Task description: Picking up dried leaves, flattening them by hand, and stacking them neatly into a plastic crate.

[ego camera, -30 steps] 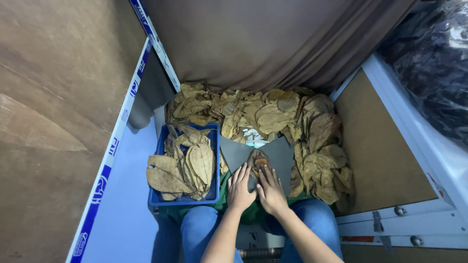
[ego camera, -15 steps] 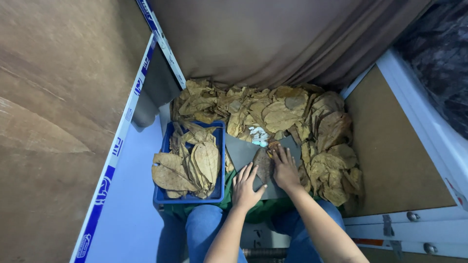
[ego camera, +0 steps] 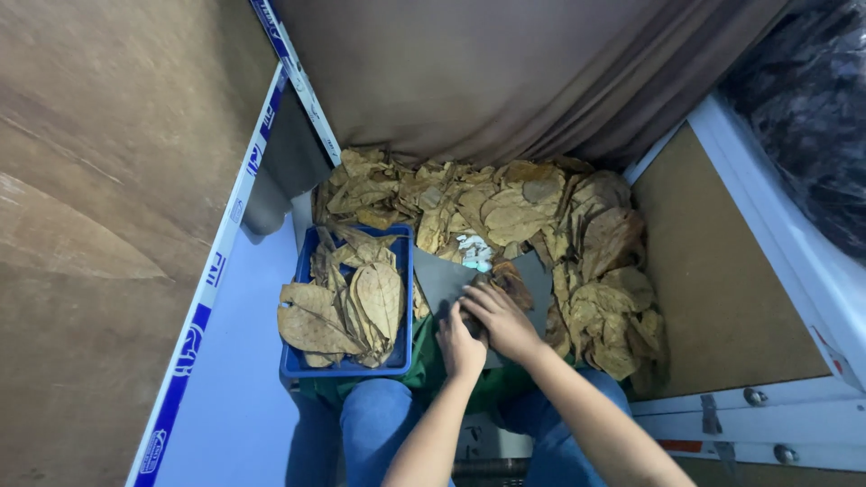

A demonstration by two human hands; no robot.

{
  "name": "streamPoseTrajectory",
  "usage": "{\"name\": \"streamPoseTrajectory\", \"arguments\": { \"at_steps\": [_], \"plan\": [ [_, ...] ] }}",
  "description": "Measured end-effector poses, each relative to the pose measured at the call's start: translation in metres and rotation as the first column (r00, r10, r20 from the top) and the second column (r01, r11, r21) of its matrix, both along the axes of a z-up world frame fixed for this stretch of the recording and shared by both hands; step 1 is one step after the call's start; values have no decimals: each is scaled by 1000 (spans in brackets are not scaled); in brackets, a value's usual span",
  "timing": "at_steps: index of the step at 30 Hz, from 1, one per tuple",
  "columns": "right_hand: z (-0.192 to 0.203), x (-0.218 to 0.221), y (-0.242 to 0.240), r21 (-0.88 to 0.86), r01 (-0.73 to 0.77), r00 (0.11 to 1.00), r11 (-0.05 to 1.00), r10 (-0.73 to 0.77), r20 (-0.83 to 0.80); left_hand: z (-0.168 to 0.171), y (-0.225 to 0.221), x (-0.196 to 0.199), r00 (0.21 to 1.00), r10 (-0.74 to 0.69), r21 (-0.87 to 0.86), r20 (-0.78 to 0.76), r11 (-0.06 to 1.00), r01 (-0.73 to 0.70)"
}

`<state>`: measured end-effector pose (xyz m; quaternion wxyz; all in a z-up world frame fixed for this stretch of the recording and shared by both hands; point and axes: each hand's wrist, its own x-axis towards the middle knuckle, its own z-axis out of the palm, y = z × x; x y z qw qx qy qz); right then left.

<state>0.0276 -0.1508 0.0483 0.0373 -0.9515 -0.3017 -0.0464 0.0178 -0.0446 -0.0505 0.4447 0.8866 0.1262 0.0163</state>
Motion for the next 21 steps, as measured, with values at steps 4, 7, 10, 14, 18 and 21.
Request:
{"name": "streamPoseTrajectory", "arguments": {
  "at_steps": [4,7,10,14,18,21],
  "plan": [
    [-27,47,-2,-229,-151,984,962,167,54,-58,-14,15,984,175,17,31,984,-175],
    [-56,72,-10,-255,-243,946,936,287,151,-49,-13,12,988,154,28,34,988,-155],
    [-76,84,-17,-219,-255,930,942,301,210,-23,-4,7,968,210,-66,136,977,-203],
    [-99,63,-27,8,-93,980,996,90,179,-14,5,-12,847,-25,288,531,945,-153],
    [-134,40,-46,177,-9,994,984,-10,107,-22,2,-19,740,-332,540,585,841,-49],
    [-110,21,-49,90,119,993,989,-120,4,-22,-1,-30,799,-454,552,394,812,190]
  ]
}}
